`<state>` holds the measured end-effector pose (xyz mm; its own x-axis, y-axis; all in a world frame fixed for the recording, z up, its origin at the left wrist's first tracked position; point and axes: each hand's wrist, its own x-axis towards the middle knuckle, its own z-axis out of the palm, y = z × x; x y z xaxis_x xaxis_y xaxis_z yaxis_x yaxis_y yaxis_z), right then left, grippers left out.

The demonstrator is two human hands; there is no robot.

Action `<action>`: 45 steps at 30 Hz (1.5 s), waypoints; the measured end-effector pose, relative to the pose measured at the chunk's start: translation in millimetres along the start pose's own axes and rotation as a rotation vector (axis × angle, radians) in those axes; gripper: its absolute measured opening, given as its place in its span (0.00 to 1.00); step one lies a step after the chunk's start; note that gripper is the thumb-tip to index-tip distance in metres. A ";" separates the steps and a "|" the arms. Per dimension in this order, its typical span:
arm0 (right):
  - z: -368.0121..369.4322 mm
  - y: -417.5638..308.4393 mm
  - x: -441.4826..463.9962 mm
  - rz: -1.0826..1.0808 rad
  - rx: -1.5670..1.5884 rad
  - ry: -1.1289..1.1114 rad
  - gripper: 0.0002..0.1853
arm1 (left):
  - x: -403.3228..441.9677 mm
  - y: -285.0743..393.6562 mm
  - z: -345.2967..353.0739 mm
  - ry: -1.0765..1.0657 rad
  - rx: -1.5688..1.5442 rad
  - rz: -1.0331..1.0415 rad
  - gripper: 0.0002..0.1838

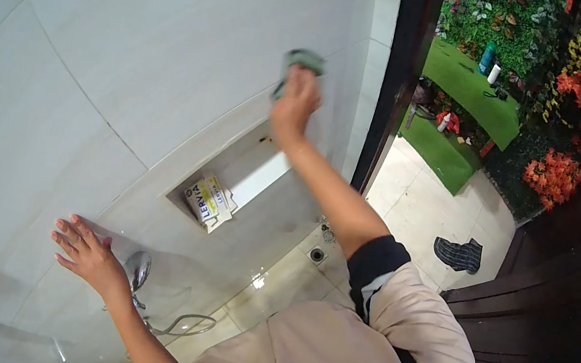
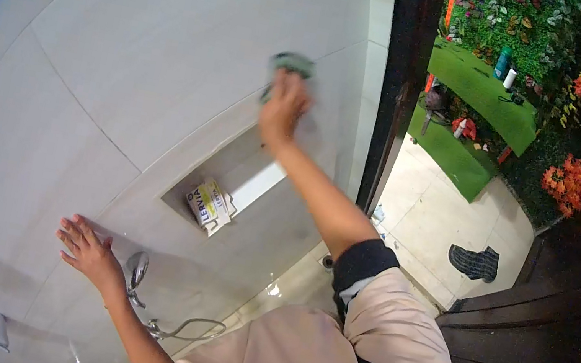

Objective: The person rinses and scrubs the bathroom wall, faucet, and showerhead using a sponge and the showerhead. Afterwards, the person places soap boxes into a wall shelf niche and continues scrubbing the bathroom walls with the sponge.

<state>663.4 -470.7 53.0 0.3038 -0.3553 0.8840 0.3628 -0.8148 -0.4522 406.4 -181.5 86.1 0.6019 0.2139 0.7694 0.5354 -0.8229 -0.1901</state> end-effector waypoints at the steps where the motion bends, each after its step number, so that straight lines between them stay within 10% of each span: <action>1: -9.1 -15.3 -11.9 -0.005 -0.006 0.011 0.20 | -0.8 0.3 0.9 -0.004 0.001 -0.015 0.44; 3: -31.2 -45.4 -42.2 -0.857 0.162 -0.061 0.19 | -2.8 1.0 2.0 -0.006 -0.002 -0.019 0.43; 6: -0.1 -2.6 -30.2 -0.818 -0.010 -0.193 0.18 | -0.9 -2.3 1.7 0.009 0.006 -0.008 0.43; 9: 5.5 23.4 28.4 0.175 0.039 0.017 0.18 | -3.3 -4.1 5.5 0.012 -0.005 -0.003 0.43; 12: -0.6 -7.9 19.1 0.257 0.293 -0.133 0.19 | -2.2 -6.9 11.1 0.060 -0.051 0.012 0.42; 16: -30.5 -103.3 -51.1 -1.008 0.210 0.034 0.16 | -5.0 -6.8 9.3 0.025 -0.044 0.017 0.42; 19: -19.9 -77.5 -24.7 -0.997 -0.045 -0.213 0.16 | -3.6 -11.9 7.3 -0.001 -0.036 0.029 0.43; 24: 9.0 -19.1 39.1 0.220 0.027 0.082 0.20 | -4.5 -13.5 12.4 0.045 -0.049 0.052 0.41; 27: -8.5 -92.7 6.8 0.107 0.308 -0.034 0.19 | -4.1 -14.7 17.8 0.062 -0.059 0.057 0.39; 32: -35.9 -186.9 -83.2 -1.000 0.450 -0.009 0.13 | -4.3 -14.9 17.6 0.091 -0.133 0.069 0.37; 35: -34.0 -147.4 -24.2 -0.892 -0.089 -0.045 0.12 | -3.6 -17.8 16.6 0.098 -0.175 0.074 0.35; 38: -20.2 -70.3 57.9 0.056 0.400 -0.002 0.19 | -2.5 -17.6 12.4 0.089 -0.165 0.069 0.33; 40: 1.8 -16.8 69.6 0.200 0.121 0.078 0.20 | -2.3 -17.1 13.3 0.081 -0.129 0.062 0.31; 45: -8.1 -130.6 -14.0 -0.480 0.205 -0.034 0.18 | -3.8 -16.4 11.1 0.077 -0.123 0.056 0.30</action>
<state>604.6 -363.0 100.7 0.0882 0.0538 0.9946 0.6318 -0.7750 -0.0141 401.9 -162.9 79.6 0.5790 0.1289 0.8051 0.4227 -0.8918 -0.1612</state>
